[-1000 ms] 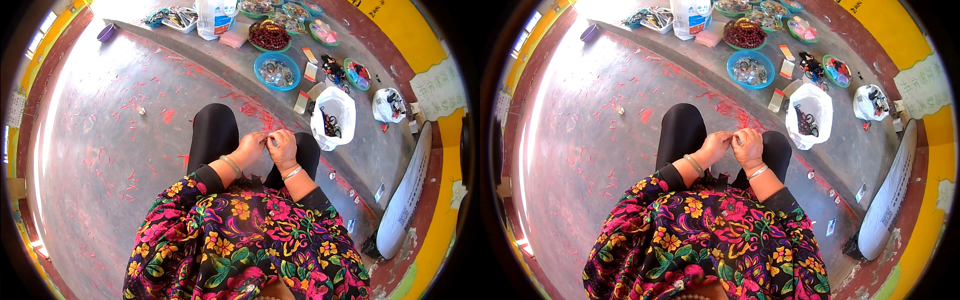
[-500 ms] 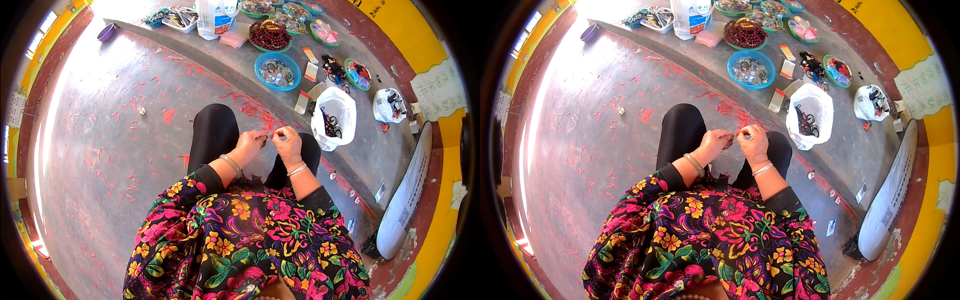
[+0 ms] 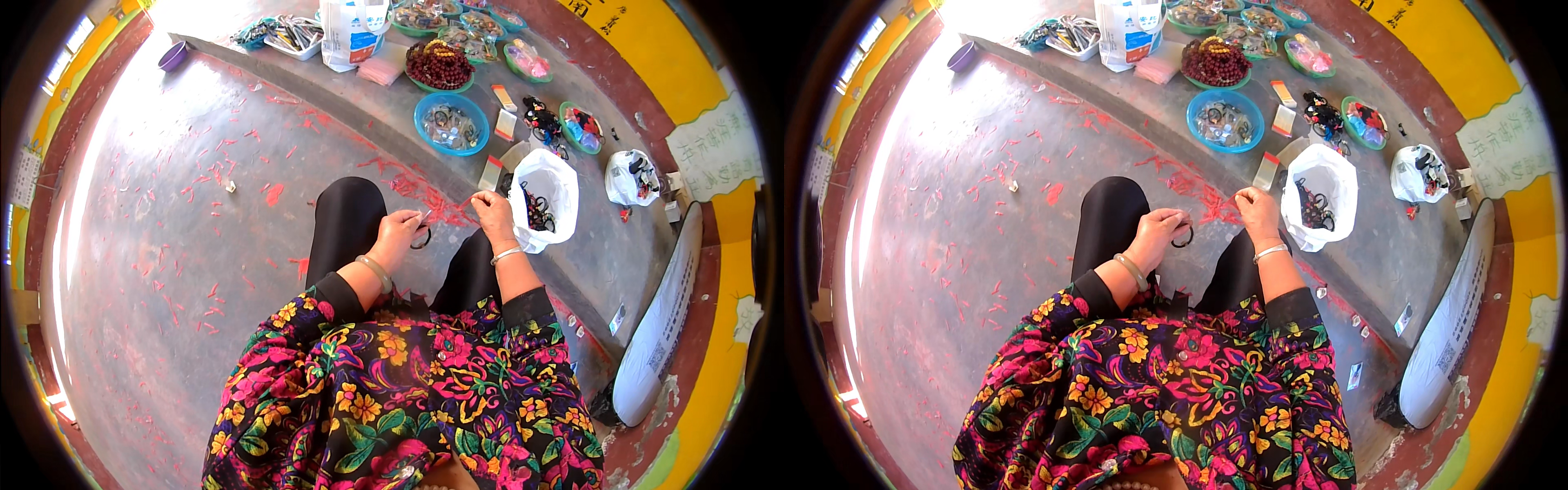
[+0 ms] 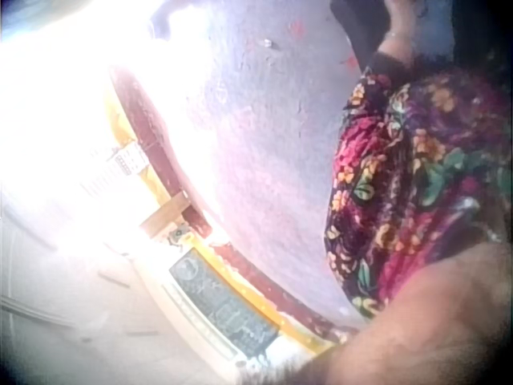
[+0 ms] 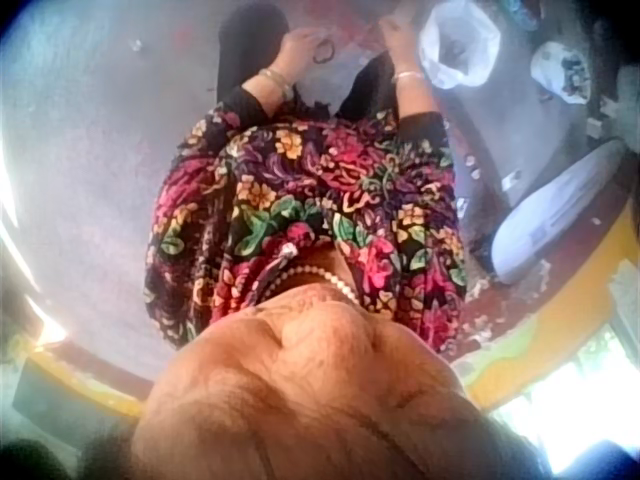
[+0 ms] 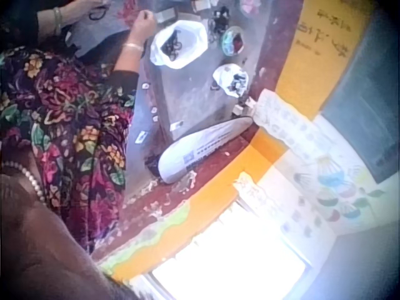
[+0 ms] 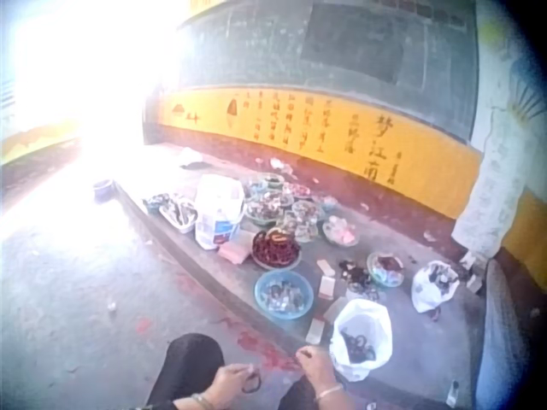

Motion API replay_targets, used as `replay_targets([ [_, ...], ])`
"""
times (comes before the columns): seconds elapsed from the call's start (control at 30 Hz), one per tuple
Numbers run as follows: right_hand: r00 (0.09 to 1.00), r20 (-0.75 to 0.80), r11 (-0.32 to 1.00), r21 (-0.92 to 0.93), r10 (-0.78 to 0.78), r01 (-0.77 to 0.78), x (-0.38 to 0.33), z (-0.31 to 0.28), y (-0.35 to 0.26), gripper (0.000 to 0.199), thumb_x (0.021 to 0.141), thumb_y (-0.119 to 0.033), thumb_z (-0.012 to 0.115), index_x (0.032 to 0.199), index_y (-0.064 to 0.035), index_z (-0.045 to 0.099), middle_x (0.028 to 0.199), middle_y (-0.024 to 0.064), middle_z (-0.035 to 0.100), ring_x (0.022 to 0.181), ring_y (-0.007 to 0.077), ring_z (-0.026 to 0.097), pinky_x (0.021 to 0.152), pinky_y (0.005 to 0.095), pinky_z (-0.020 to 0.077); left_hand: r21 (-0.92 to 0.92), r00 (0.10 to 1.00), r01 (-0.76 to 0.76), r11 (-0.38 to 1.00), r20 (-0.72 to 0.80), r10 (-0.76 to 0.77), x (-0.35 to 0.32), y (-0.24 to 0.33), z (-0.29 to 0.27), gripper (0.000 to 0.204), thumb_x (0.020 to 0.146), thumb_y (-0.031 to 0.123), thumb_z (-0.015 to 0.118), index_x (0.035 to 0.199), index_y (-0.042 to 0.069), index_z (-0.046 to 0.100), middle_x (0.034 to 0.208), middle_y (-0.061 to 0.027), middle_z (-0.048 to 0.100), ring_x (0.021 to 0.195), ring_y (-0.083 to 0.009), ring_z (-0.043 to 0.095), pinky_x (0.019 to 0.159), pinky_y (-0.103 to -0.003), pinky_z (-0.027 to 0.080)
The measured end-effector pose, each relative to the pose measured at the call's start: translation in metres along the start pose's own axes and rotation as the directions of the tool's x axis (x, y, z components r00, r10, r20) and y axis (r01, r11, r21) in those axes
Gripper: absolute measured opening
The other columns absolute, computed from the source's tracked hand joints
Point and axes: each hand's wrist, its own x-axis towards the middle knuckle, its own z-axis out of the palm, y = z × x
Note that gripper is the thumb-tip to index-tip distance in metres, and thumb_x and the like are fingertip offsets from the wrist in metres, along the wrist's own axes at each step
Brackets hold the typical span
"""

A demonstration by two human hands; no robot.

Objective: The person sits on the floor and handles small jewelry items, including rings and hair ties. They pick up items from a blue bowl and a white bag, place them into small plastic bags, and then insert the bags into small cardboard boxes.

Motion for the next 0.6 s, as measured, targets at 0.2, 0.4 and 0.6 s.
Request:
replay_targets([
  [0.2,0.994,0.032,0.986,-0.13,-0.103,0.106,0.008,0.009,0.016,0.016,0.073,-0.02,0.062,0.079,-0.006,0.067,0.079,0.0111,0.065,0.075,0.0242,0.063,0.068,0.0327,0.0476,0.04,1.0,-0.018,0.999,0.002,0.018,-0.002,0.001,0.002,0.016,0.089,0.006,0.054,0.096,-0.007,0.058,0.096,-0.0125,0.062,0.092,-0.0195,0.061,0.084,-0.029,0.051],
  [0.4,0.985,0.015,0.969,-0.177,-0.17,0.17,0.006,0.012,0.002,0.013,0.068,-0.016,0.065,0.07,-0.0036,0.066,0.073,0.0106,0.062,0.072,0.0261,0.061,0.07,0.0337,0.0469,0.052,1.0,-0.004,0.999,0.002,0.004,-0.003,0.0,0.002,0.016,0.09,0.007,0.053,0.097,-0.007,0.058,0.097,-0.0128,0.062,0.093,-0.0197,0.061,0.084,-0.028,0.051],
  [0.6,0.949,0.014,0.921,-0.237,-0.316,0.31,0.008,0.015,0.01,0.02,0.06,-0.01,0.066,0.079,-0.0053,0.063,0.084,0.0105,0.061,0.084,0.0295,0.057,0.077,0.0332,0.0442,0.057,1.0,0.008,0.998,0.021,-0.009,-0.007,0.003,0.004,0.016,0.09,0.007,0.053,0.097,-0.007,0.058,0.097,-0.0133,0.062,0.093,-0.02,0.061,0.085,-0.029,0.05],
])
